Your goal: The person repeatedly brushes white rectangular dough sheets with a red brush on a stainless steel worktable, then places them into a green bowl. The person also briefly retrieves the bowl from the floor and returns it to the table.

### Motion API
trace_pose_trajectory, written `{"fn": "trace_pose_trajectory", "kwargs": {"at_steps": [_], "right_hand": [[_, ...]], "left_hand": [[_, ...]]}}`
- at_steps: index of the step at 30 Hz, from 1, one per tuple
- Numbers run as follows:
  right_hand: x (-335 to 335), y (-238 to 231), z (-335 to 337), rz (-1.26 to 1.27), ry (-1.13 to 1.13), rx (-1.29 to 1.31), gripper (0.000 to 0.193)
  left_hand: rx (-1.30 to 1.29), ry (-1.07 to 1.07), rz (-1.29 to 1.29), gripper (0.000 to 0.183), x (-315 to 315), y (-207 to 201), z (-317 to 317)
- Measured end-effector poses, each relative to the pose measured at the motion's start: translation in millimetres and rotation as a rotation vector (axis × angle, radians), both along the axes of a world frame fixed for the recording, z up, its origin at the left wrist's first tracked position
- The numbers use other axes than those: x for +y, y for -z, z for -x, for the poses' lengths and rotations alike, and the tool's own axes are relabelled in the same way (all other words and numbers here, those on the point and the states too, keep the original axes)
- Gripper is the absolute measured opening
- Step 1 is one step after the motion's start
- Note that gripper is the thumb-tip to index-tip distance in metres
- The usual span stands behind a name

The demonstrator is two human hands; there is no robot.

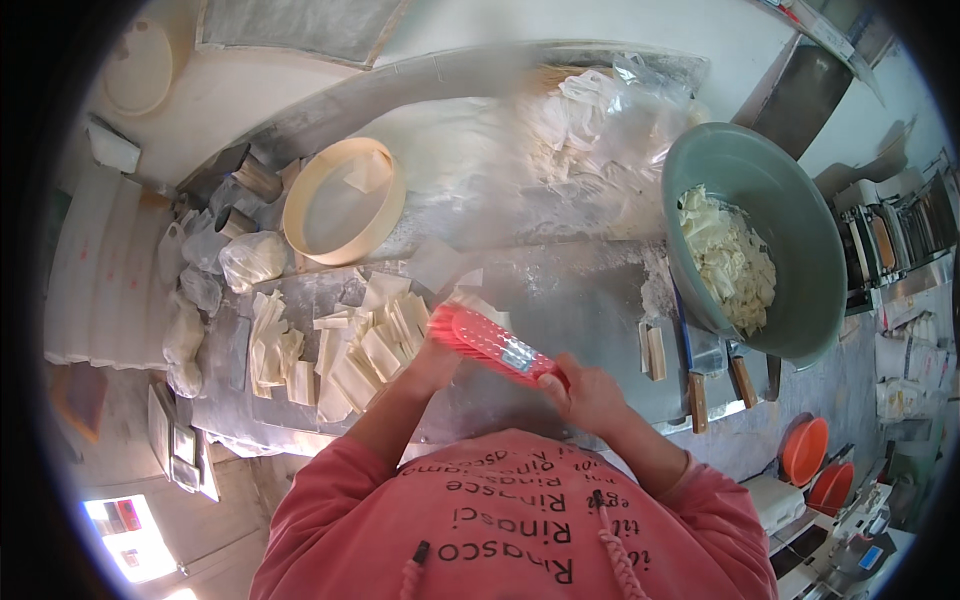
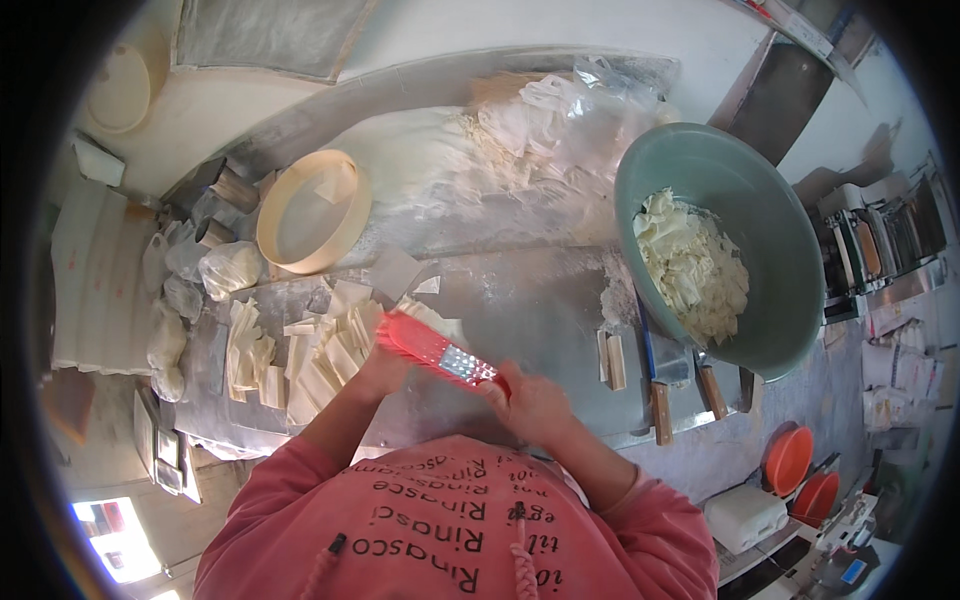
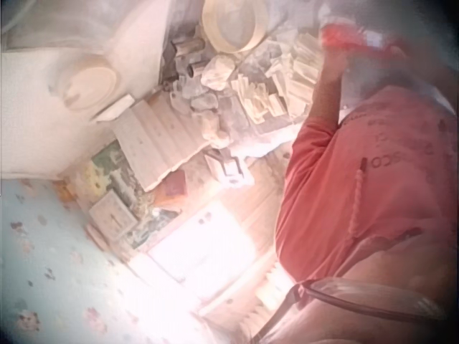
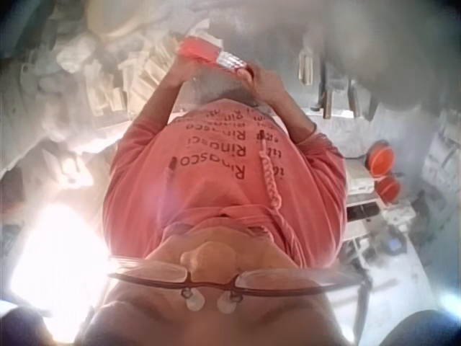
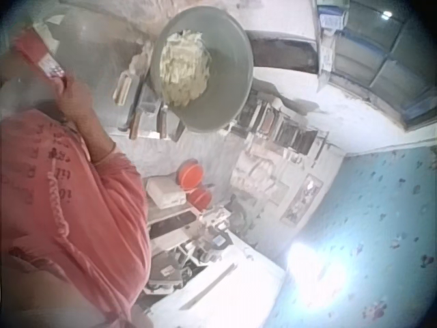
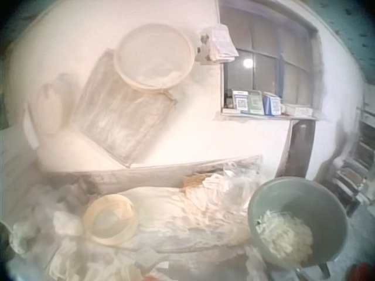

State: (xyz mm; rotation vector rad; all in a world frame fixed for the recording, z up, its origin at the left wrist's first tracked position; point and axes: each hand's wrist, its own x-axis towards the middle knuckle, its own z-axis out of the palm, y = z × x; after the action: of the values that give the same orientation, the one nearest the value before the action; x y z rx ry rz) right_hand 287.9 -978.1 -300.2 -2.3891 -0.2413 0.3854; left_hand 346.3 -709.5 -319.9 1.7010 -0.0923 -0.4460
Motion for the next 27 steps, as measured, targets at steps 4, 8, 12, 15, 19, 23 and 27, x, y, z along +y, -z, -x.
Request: {"fn": "trace_pose_trajectory", "kwargs": {"at_steps": [4,8,12,15,19,23,27], "right_hand": [[-21.3,10.5,-16.7,0.213,0.099,0.016,0.035],[-14.8,1.9,-13.5,0.227,0.108,0.196,0.041],[-19.8,-12.1,-28.1,0.346,0.045,0.063,0.038],[-14.4,-19.6,-28.6,0.273,0.084,0.061,0.036],[-6.3,-24.2,-31.7,0.282,-0.101,0.082,0.036],[-1.0,-31.5,-30.5,0.437,0.300,0.074,0.037],[-1.3,-26.3,-29.8,0.163,-0.184,0.033,0.035]], "left_hand": [[-0.024,-0.252,0.242,0.039,1.1,0.3,5.2],[-0.107,-0.093,0.597,0.043,2.3,2.8,7.2],[-0.392,-0.077,-0.151,0.040,8.1,0.1,3.1],[-0.224,-0.075,-0.017,0.036,8.3,-5.7,3.3],[-0.227,-0.081,0.229,0.036,6.7,-9.6,5.2],[-0.062,-0.194,-0.075,0.032,10.5,-3.1,12.5],[-0.649,-0.041,-0.243,0.026,15.2,5.5,13.0]]}}
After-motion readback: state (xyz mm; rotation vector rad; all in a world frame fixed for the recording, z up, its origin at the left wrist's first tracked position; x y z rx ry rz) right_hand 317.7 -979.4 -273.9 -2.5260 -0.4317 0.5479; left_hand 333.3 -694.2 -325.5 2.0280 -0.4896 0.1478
